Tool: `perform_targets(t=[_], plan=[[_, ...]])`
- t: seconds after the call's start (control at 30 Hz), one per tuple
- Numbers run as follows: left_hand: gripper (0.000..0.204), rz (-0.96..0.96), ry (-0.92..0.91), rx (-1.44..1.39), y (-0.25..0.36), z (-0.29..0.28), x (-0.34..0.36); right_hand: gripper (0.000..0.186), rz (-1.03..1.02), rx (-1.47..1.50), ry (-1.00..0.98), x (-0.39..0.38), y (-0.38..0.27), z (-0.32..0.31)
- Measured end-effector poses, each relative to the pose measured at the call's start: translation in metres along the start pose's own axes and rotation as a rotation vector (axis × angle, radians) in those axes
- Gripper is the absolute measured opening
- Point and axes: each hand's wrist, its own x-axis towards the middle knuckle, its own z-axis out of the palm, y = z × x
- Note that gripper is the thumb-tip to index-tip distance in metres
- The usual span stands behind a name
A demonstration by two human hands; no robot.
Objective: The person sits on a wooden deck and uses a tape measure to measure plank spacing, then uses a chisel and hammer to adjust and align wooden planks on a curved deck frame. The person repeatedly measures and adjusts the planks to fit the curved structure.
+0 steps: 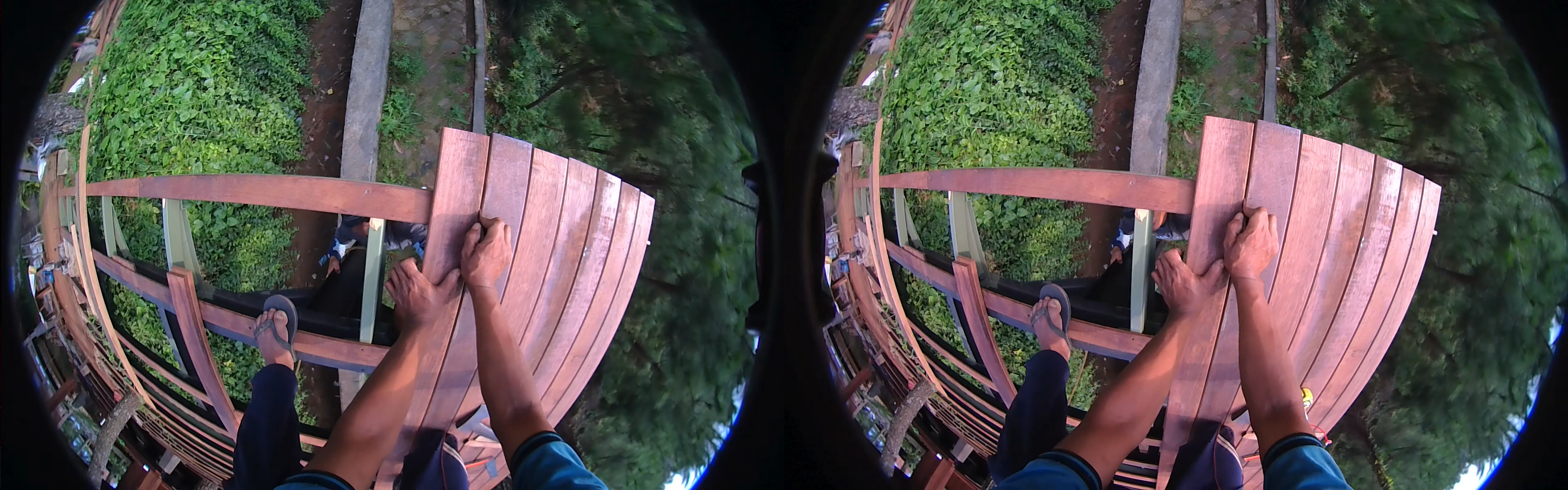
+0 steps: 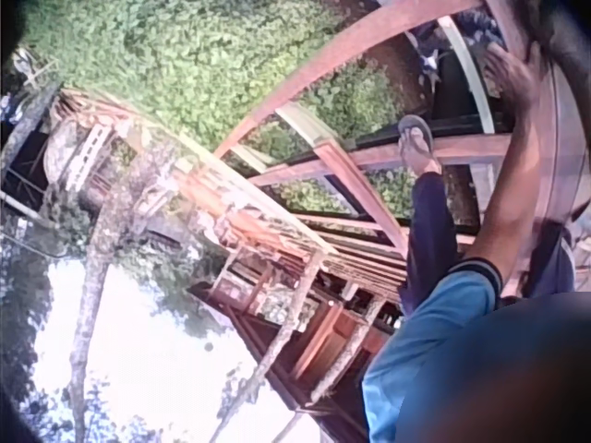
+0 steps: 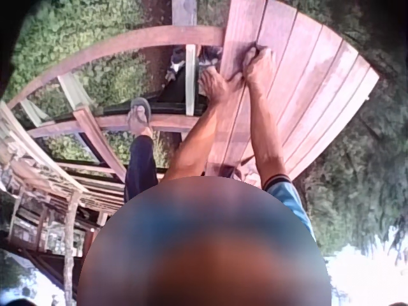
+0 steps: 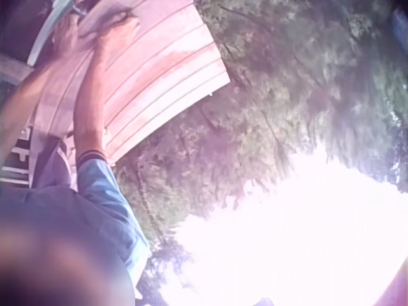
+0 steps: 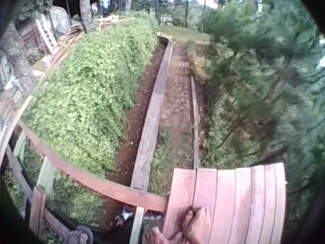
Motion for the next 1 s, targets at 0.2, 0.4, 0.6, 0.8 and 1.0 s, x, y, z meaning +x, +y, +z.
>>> perform_targets(t=[0.2, 0.4, 0.6, 0.8, 1.0], plan=[[0.086, -0.017, -0.012, -0.036, 0.001, 0.000, 0.004, 0.013, 0.006, -0.009, -0.002, 0.003, 0.000, 0.003], [0.081, 0.004, -0.018, -0.005, -0.003, 0.009, 0.002, 0.014, -0.011, -0.037, 0.006, -0.004, 0.013, 0.010], [0.082, 0.011, -0.004, 0.001, -0.002, 0.005, 0.005, 0.013, 0.003, 0.000, 0.010, -0.001, 0.005, 0.007], [0.082, -0.010, -0.009, -0.023, -0.002, 0.010, 0.003, 0.014, 0.033, -0.027, -0.024, -0.004, 0.012, 0.009], [0.083, 0.019, 0.006, 0.022, 0.000, 0.003, 0.005, 0.014, -0.022, -0.024, 0.009, -0.003, 0.006, 0.007]])
